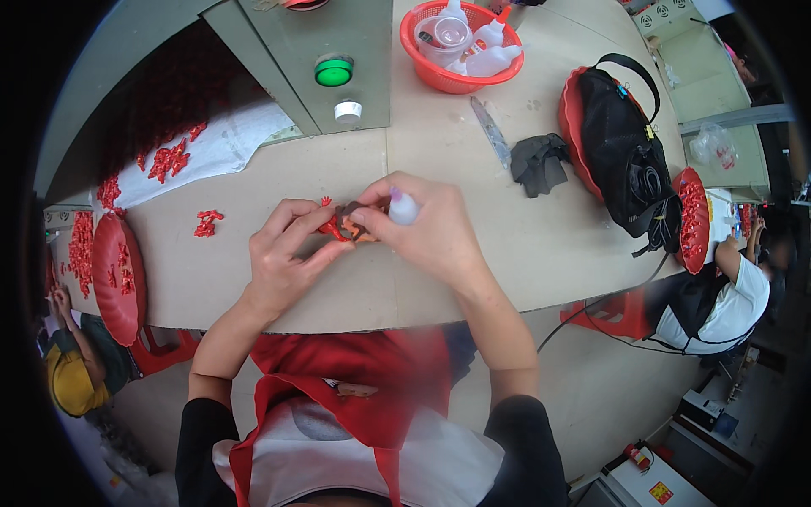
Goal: The person assembles plastic toy figurines by applying glue from a dispenser bottle and attaching small parts onto each figurine by hand.
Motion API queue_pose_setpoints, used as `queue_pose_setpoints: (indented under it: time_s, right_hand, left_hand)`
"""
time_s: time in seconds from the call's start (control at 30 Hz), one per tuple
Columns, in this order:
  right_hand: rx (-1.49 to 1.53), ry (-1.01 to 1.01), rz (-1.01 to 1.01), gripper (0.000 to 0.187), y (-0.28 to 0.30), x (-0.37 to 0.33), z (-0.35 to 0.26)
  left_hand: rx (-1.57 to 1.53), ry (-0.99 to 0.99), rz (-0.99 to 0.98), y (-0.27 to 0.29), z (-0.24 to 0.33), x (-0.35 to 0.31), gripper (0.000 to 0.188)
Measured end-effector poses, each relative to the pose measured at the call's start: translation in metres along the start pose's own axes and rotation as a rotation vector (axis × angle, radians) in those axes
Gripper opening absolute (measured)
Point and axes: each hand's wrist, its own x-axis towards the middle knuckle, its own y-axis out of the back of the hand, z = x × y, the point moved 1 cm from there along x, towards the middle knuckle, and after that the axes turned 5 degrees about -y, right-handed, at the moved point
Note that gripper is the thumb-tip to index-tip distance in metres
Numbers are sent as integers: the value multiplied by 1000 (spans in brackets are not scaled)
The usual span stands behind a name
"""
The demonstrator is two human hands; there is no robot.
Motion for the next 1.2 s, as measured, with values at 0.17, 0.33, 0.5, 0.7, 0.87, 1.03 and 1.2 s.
queue_pose_setpoints:
  time_s: [0.17, 0.33, 0.5, 0.7, 0.87, 1.03, 1.2]
  right_hand:
    - [-207, 292, -79, 7, -15, 3, 10]
    - [-577, 506, 77, 15, -26, 2, 13]
    - [-704, 566, 327, 20, -8, 8, 11]
    - [-441, 432, 210, 17, -7, 7, 10]
    - [-547, 529, 49, 14, -21, 1, 6]
    - [-660, 489, 308, 16, 5, 10, 11]
    - [-756, 397, 548, 16, 18, 11, 7]
  left_hand:
    - [121, -30, 25, -2, 1, -2, 38]
    - [234, -78, 3, -1, 3, -3, 35]
    - [219, -47, 17, -3, -1, -3, 34]
    - [197, -14, 19, -4, -4, -4, 36]
    - [158, -32, 20, -4, 0, -1, 38]
    - [-354, 267, -55, 1, -4, 1, 26]
    - [-1530, 899, -52, 7, -31, -1, 41]
